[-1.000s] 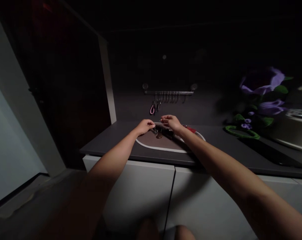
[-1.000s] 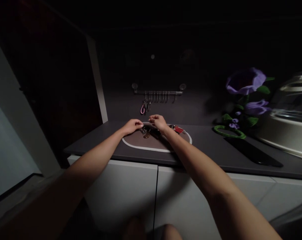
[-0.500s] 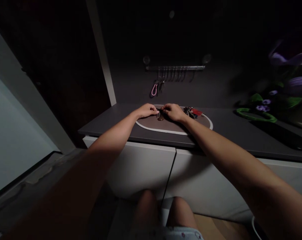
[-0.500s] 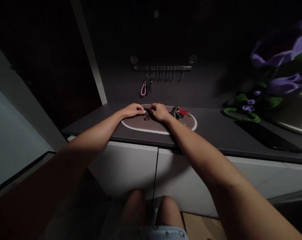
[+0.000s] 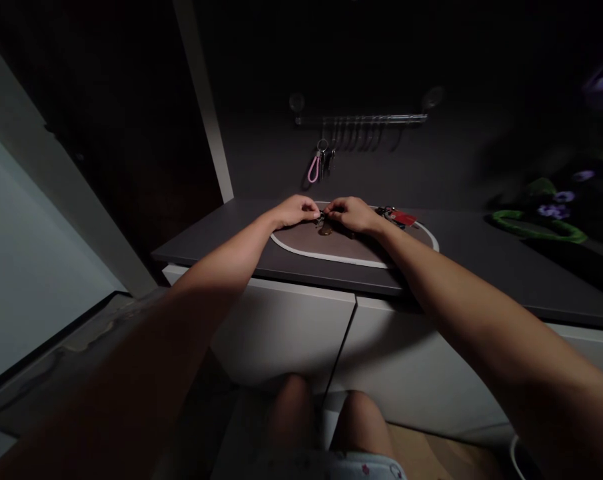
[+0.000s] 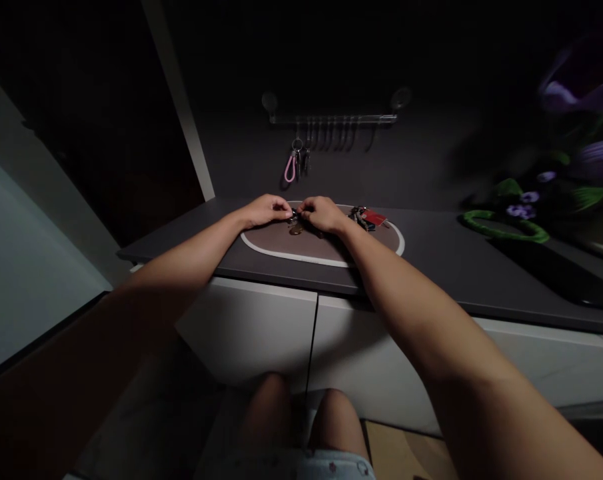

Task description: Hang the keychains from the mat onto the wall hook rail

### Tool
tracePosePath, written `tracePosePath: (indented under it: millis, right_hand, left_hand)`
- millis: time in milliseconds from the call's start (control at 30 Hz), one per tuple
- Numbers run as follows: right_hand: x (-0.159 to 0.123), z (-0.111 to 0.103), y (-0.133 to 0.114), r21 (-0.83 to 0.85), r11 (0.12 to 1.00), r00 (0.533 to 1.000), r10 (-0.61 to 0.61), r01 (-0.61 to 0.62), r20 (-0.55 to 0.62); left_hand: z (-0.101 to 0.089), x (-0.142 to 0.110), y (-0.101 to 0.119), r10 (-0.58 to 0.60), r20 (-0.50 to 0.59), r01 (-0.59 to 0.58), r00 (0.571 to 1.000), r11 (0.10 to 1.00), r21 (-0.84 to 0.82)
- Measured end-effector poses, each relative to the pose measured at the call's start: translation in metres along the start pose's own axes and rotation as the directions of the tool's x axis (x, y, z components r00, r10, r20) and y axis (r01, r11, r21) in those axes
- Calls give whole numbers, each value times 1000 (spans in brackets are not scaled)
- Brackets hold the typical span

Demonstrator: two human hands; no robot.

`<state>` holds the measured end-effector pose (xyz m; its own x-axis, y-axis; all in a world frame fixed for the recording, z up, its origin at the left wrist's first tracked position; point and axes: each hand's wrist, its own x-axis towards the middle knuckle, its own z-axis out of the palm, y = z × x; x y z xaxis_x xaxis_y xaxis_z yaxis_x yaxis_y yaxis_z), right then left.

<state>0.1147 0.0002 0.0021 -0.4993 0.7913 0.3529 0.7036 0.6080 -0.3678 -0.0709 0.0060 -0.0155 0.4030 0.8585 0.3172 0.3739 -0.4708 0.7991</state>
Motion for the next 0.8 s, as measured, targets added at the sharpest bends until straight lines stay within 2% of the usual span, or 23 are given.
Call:
tracePosePath:
  millis: [133, 333, 600, 800]
  right_hand:
    - [0, 1, -1, 55, 998, 1000, 5, -4, -16]
    - [2, 4, 4, 239, 971, 996, -2, 22, -84]
    - [2, 3, -1, 576, 816, 992, 35, 41, -121]
    - [0, 1, -4, 659, 752, 991, 68, 23, -113]
  left_hand:
    - [0, -1, 3, -6, -64, -3, 998, 992, -128]
    - [-2, -1, 7, 5, -116, -36, 993, 962, -271]
    - [-3, 2, 4, -5, -140, -43, 990, 941, -336]
    - [-2, 0, 7, -25, -156, -35, 987, 928, -371]
